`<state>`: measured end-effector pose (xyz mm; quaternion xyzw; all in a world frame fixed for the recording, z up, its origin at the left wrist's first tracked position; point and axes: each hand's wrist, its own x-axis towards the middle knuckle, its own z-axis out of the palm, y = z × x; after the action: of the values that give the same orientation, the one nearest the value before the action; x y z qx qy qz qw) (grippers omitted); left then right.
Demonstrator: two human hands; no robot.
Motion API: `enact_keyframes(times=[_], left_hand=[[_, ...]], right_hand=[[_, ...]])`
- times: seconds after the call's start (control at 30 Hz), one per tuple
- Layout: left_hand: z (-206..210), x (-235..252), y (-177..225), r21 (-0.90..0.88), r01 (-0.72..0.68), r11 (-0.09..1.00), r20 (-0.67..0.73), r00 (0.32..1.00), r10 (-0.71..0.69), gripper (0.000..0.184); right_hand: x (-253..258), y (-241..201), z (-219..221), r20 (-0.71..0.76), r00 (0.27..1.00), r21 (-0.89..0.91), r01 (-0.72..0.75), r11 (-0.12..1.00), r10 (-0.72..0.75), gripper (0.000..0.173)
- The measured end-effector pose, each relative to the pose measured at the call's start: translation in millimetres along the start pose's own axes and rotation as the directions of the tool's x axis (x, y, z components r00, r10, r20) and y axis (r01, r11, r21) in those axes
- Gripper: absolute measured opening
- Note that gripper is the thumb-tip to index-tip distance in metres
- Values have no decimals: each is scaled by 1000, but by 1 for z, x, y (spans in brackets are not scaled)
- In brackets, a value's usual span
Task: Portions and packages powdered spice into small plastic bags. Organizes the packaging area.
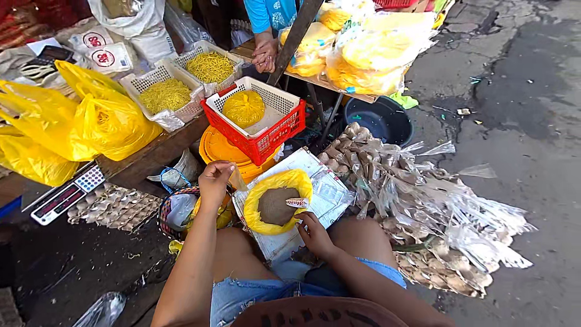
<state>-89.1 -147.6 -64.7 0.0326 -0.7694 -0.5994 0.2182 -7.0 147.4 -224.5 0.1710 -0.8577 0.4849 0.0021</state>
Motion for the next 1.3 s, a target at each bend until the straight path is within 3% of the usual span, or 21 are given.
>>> enact_keyframes(times=[0.13, 0.27, 0.4, 0.53, 0.63, 0.7, 0.8, 0.93, 1.07, 1.13, 1.3], left_hand=[[1, -6, -7, 284, 140, 949, 54, 985, -162, 12], [-5, -11, 7, 257, 55, 965, -73, 997, -38, 11], [-8, -14, 7, 327, 98, 940, -59, 995, -83, 13], [-7, -26, 17, 288, -43, 957, -63, 996, 63, 10], [-12, -48, 32, 332, -111, 937, -52, 989, 136, 24], [-8, -69, 43, 307, -209, 929, 31, 977, 210, 39], [-3, -97, 47, 237, -371, 898, 159, 926, 341, 33], [-7, -112, 46, 43, -340, 940, 302, 901, 312, 22], [-5, -129, 47, -48, -204, 978, 473, 858, 202, 19], [0, -137, 43, -42, -189, 981, 542, 821, 181, 17], [11, -145, 44, -6, -266, 964, 618, 757, 213, 9]], right_hand=[[-1, -1, 1, 54, 998, 8, -30, 1000, 30, 31], [-2, -3, -2, 49, 997, 23, -54, 998, 53, 31], [2, 0, -5, 48, 994, 19, -102, 995, 101, 35], [1, 3, -4, -3, 993, 9, -114, 993, 114, 40], [-2, -2, -2, -46, 996, -35, -72, 997, 71, 39], [-3, -7, -5, -72, 996, -56, -47, 997, 43, 41], [-6, -10, -3, -110, 992, -74, 53, 996, -61, 45], [-9, -31, -5, 56, 995, 150, 72, 986, -82, 50], [-14, -66, -16, 324, 932, 510, -25, 860, -165, 46], [-18, -75, -15, 400, 889, 549, -39, 835, -222, 42], [-22, -83, -11, 541, 831, 411, -124, 903, -132, 29]])
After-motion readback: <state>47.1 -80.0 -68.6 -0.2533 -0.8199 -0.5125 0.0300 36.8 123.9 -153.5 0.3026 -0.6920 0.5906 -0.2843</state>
